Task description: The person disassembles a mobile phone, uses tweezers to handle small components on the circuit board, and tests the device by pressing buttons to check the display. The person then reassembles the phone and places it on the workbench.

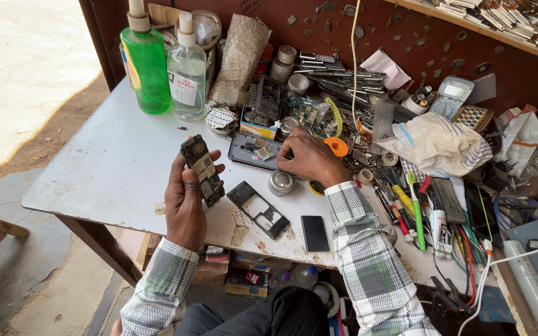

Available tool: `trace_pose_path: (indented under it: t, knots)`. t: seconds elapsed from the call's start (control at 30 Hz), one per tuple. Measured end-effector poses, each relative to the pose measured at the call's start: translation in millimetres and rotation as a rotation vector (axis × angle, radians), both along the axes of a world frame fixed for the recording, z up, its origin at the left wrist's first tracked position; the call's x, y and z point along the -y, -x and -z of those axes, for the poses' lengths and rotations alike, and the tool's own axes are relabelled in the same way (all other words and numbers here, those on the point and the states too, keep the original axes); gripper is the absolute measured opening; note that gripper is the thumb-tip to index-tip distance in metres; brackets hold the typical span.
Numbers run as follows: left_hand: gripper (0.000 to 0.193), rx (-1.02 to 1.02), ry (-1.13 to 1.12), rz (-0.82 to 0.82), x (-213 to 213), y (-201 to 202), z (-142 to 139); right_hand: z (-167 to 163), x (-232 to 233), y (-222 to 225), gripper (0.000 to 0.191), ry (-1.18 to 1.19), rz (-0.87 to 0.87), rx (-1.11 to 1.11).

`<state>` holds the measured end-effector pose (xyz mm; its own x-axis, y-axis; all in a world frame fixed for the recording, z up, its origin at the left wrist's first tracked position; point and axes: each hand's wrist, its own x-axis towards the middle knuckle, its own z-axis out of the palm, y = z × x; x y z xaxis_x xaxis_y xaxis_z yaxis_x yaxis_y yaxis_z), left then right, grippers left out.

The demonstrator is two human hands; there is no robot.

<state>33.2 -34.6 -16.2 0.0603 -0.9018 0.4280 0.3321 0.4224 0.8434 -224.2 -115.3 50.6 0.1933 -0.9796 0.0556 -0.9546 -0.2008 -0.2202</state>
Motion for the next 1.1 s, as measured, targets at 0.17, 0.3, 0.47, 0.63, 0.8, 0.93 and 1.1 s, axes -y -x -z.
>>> trace_pose_path:
  t: [0.17,0.3,0.47,0.63,0.8,0.93,1.1]
  knots:
    - [0.055,0.007,-0.010,-0.006,-1.1,-1.1,-2.4,-5.0,-0.4,2.0,0.022,-0.016,-0.029,-0.003]
    - [0.055,0.018,-0.005,-0.006,-0.4,-0.8,-2.9,-15.3,-6.9,6.7,0.020,0.084,-0.025,0.101]
    - [0.055,0.025,0.001,-0.015,-0.7,-1.6,-0.4,-18.1,-13.6,6.2,0.017,0.130,-0.105,0.067]
    - [0.057,0.015,0.006,-0.009,-1.2,-1.4,-0.4,-16.4,-14.6,3.7,0.022,0.099,-0.106,0.058]
    - [0.059,0.015,-0.007,-0.020,-4.8,0.7,-0.9,-15.6,-15.2,5.4,0.020,0.050,-0.100,0.018]
    - [0.059,-0.011,-0.004,-0.008,-5.0,1.2,2.3,-11.2,-12.3,8.5,0.021,0.013,-0.113,0.010]
    - [0.057,-0.202,0.001,0.088,0.2,3.0,9.9,-11.6,-12.4,14.4,0.017,0.072,-0.214,0.103]
